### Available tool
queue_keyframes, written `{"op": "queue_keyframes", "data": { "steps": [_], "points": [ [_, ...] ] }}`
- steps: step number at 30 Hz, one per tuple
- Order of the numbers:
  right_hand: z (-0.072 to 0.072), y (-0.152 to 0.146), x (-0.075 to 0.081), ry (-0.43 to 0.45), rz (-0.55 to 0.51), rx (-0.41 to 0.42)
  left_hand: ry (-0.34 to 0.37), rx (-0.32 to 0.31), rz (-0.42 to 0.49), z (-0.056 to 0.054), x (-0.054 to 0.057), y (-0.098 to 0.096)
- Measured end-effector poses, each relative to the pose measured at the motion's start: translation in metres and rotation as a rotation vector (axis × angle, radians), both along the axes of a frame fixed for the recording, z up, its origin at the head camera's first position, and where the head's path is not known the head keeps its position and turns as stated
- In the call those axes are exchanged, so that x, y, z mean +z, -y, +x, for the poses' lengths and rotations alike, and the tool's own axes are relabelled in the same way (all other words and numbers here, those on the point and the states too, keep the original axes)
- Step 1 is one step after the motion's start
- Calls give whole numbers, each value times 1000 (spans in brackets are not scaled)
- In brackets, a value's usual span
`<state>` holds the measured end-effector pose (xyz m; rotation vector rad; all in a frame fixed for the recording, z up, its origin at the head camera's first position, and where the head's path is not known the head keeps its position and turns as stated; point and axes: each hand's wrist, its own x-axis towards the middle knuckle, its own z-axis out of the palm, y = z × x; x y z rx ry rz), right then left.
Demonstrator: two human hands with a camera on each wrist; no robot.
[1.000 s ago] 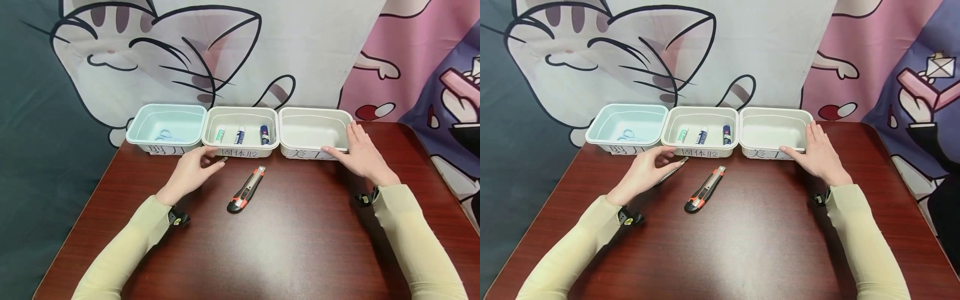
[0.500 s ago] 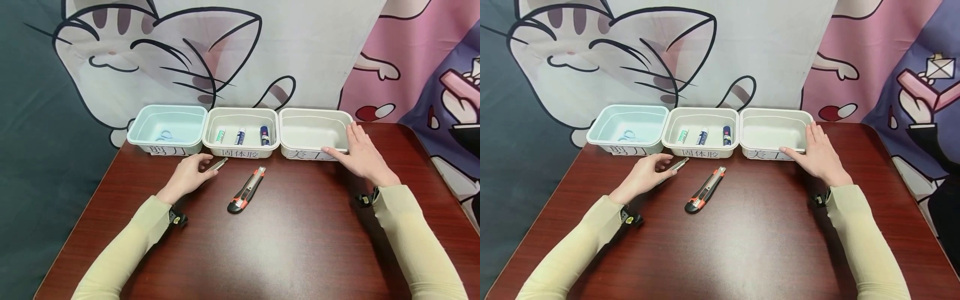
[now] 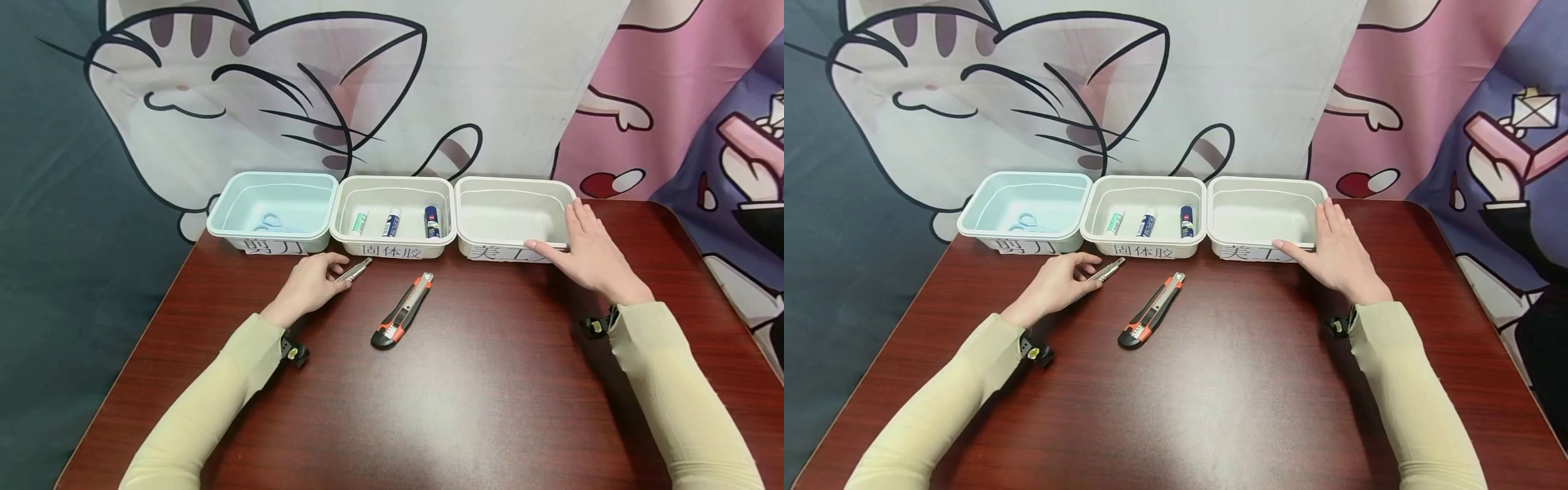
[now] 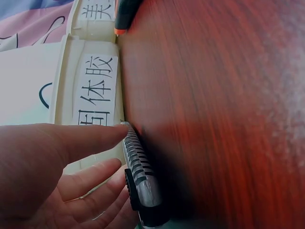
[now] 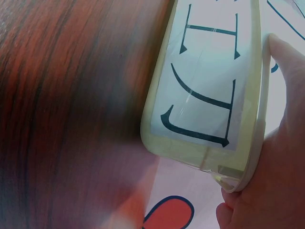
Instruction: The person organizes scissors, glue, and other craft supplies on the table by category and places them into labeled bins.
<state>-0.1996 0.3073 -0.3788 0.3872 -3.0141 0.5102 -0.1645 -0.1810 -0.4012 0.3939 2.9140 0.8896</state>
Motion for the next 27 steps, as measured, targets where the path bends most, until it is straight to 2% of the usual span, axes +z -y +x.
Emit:
{"op": "queue_keyframes", "data": {
  "steps": [6,16,23,27],
  "points": [
    [0,-1,0,3,-3,-3,5,-9,-21,-3,2,-3],
    [1,-2,-2,0,-14,1,59,-14,-71,-5,3,-8],
    [1,-1,-1,6,-9,-2,127,-1,-63,-7,1,-12],
    [1,-1,-1,7,-5,-4,122,0,-63,-8,2,-13]
  ]
}}
